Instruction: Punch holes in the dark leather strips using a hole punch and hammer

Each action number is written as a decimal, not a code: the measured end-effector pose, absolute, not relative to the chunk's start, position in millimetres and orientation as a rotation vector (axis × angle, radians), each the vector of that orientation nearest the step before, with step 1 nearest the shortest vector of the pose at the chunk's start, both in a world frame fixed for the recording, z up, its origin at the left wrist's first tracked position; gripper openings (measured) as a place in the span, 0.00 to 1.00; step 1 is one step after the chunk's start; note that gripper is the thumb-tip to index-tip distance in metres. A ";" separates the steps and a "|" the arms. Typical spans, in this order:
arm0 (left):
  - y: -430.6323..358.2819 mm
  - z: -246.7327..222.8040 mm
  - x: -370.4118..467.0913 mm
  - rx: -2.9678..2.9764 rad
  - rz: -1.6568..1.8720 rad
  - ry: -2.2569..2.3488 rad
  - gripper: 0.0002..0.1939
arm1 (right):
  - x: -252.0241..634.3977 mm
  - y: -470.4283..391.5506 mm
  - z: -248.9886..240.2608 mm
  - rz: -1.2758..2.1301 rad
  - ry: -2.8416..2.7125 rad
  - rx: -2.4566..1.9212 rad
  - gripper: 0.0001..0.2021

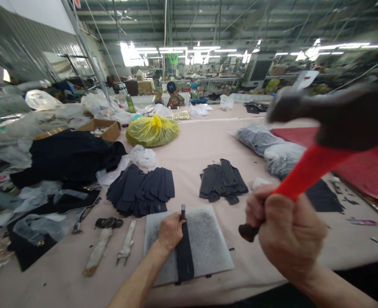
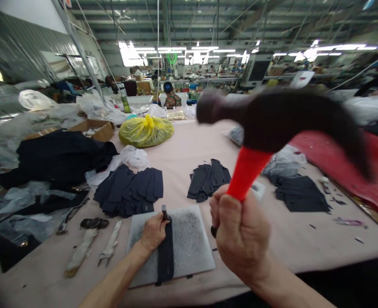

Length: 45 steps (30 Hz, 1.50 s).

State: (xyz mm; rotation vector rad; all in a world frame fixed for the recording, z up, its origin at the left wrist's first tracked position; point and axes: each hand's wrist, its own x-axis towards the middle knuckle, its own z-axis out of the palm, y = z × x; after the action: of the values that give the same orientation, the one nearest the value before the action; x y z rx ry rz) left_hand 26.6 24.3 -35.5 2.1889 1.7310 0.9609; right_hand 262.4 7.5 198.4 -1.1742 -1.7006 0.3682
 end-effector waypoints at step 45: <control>-16.7 -18.1 12.3 1.617 1.172 1.704 0.11 | 208.5 24.8 5.9 0.762 -2.711 -1.025 0.44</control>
State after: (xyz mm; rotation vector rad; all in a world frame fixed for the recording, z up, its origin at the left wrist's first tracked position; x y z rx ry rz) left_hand 12.3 -16.7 -18.1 1.6175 1.7037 1.1719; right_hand 208.5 24.8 5.9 -1.0248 -2.7114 0.7624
